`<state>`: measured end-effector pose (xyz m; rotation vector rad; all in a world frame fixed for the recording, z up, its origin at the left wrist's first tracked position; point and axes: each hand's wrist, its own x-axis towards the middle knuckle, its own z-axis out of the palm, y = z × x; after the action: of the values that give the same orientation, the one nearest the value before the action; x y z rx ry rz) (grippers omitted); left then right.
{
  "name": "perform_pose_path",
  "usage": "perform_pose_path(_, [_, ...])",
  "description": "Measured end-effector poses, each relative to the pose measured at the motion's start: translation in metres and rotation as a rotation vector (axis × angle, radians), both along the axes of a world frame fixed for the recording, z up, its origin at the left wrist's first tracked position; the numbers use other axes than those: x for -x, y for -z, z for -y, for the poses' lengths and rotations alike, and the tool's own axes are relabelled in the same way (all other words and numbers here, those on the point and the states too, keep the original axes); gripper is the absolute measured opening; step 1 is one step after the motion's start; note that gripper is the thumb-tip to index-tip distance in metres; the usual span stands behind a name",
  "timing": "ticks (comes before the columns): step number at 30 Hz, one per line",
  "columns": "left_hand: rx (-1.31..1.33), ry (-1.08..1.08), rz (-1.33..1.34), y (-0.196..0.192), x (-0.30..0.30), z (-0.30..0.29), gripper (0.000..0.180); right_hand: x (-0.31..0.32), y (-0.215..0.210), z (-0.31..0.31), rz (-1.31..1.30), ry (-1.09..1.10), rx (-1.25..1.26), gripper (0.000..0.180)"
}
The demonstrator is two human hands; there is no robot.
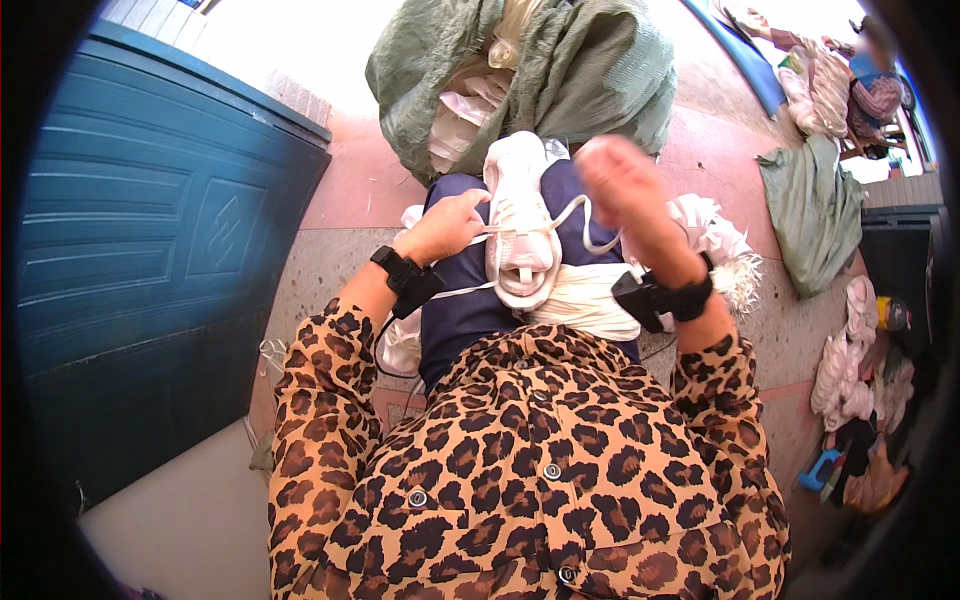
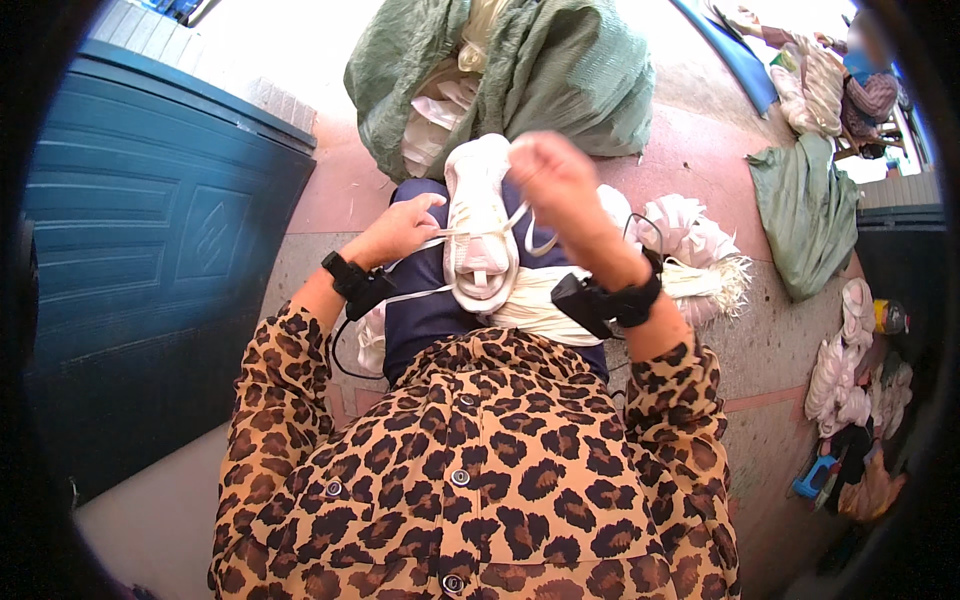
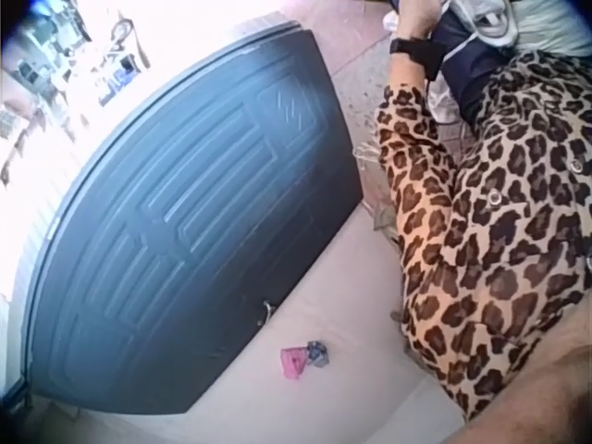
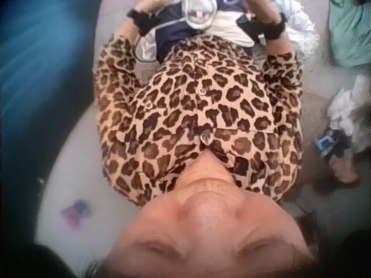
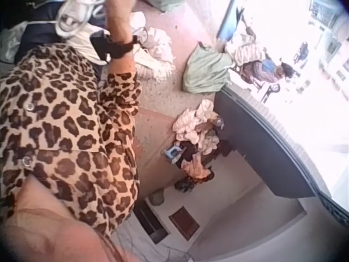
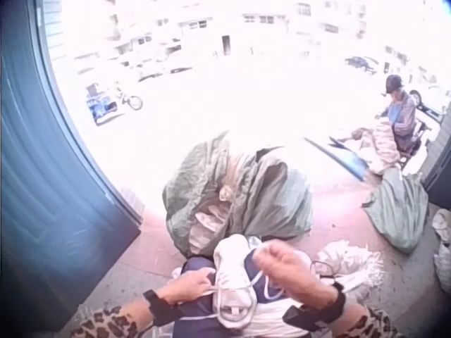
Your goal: The recorder is lacing a white shoe while sitting on the floor in a warehouse setting.
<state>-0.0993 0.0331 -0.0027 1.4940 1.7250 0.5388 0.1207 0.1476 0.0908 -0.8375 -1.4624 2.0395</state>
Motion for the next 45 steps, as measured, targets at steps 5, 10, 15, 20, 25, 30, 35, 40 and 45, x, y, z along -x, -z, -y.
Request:
perform_pose_path(5, [0.079,-0.098,0.062,-0.017,-0.006,0.005,0.043,0.029,0.099,0.049,0.406,-0.377,-0.358,0.028])
perform_pose_path(10, [0.198,-0.316,0.389,-0.018,0.000,0.005,0.039,0.046,0.123,0.068,0.572,-0.264,-0.922,0.018])
perform_pose_path(15, [0.252,-0.418,0.411,-0.026,-0.003,0.003,0.036,0.059,0.101,0.068,0.757,-0.479,-1.097,0.012])
perform_pose_path(20, [0.295,-0.494,0.585,-0.024,-0.001,0.005,0.035,0.050,0.097,0.032,0.401,-0.725,-0.512,0.013])
perform_pose_path(25, [0.373,-0.518,0.732,-0.022,-0.003,0.008,0.036,-0.020,-0.035,-0.021,-0.685,-0.325,0.066,0.008])
perform_pose_path(30, [-0.157,0.014,0.127,-0.027,-0.022,-0.018,0.031,-0.029,-0.064,-0.023,-0.862,-0.338,0.047,0.010])
perform_pose_path(35, [0.124,0.255,0.552,-0.070,-0.046,-0.041,0.032,-0.003,-0.068,-0.017,-0.912,-0.454,0.015,0.010])
perform_pose_path(40, [0.109,0.354,0.562,-0.057,-0.038,-0.043,0.024,-0.008,-0.072,-0.027,-0.534,-0.141,-0.139,0.017])
perform_pose_path(45, [-0.020,-0.420,1.162,-0.058,0.024,-0.020,0.015,-0.047,-0.071,-0.060,-0.522,0.429,0.215,0.024])
